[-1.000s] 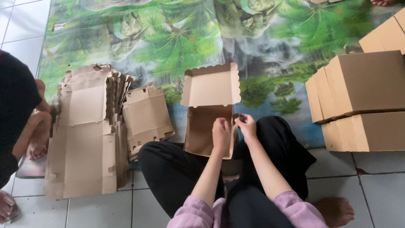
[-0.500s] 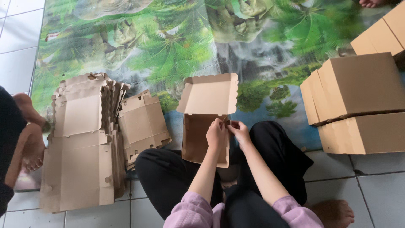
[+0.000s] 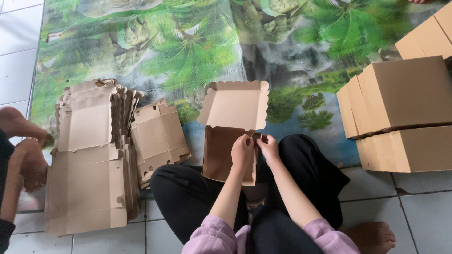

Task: The person sits on the floor and assembles flat cardboard pieces into small boxes by hand. They fold the sides, tuck the flaps into slots, and close the lids, placing the finished boxes into a stack on the right.

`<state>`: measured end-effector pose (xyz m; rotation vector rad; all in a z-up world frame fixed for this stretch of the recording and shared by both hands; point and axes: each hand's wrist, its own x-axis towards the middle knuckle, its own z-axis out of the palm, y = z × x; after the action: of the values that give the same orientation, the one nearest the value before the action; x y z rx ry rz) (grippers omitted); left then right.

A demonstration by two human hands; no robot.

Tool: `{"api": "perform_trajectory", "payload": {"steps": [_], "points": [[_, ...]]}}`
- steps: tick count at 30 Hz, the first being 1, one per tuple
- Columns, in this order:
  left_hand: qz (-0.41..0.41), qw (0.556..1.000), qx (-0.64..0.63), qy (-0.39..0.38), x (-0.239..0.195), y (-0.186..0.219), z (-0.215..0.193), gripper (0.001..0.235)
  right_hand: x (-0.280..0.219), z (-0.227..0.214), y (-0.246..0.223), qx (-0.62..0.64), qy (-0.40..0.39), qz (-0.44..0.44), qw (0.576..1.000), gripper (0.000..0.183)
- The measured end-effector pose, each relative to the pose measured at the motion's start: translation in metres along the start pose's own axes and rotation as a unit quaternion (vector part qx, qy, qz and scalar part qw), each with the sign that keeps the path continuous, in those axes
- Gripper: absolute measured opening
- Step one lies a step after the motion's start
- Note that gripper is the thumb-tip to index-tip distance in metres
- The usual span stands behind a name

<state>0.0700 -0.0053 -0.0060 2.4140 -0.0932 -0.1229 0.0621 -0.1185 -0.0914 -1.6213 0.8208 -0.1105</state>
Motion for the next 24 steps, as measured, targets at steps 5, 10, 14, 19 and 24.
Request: {"api": "perform_trajectory", "payload": {"steps": [5, 10, 14, 19, 24], "points": [[-0.02, 1.0, 0.005, -0.017, 0.002, 0.019, -0.019, 0.011, -0.007, 0.002, -0.011, 0.037, -0.017, -0.002, 0.999, 0.03], [-0.01, 0.999, 0.031, 0.024, 0.0, 0.022, -0.016, 0.008, -0.003, 0.003, -0.007, 0.051, -0.019, 0.01, 0.998, 0.037], [-0.003, 0.999, 0.033, 0.029, 0.002, 0.015, -0.009, 0.01, 0.009, 0.006, 0.008, 0.054, -0.023, 0.027, 0.998, 0.039], [0.002, 0.998, 0.031, 0.046, 0.003, 0.005, 0.005, 0.012, 0.016, 0.01, 0.016, 0.079, -0.032, 0.038, 0.996, 0.042], [0.007, 0.997, 0.031, 0.075, 0.001, 0.003, 0.009, 0.012, 0.006, 0.009, 0.0, 0.094, -0.039, 0.037, 0.994, 0.039]]}}
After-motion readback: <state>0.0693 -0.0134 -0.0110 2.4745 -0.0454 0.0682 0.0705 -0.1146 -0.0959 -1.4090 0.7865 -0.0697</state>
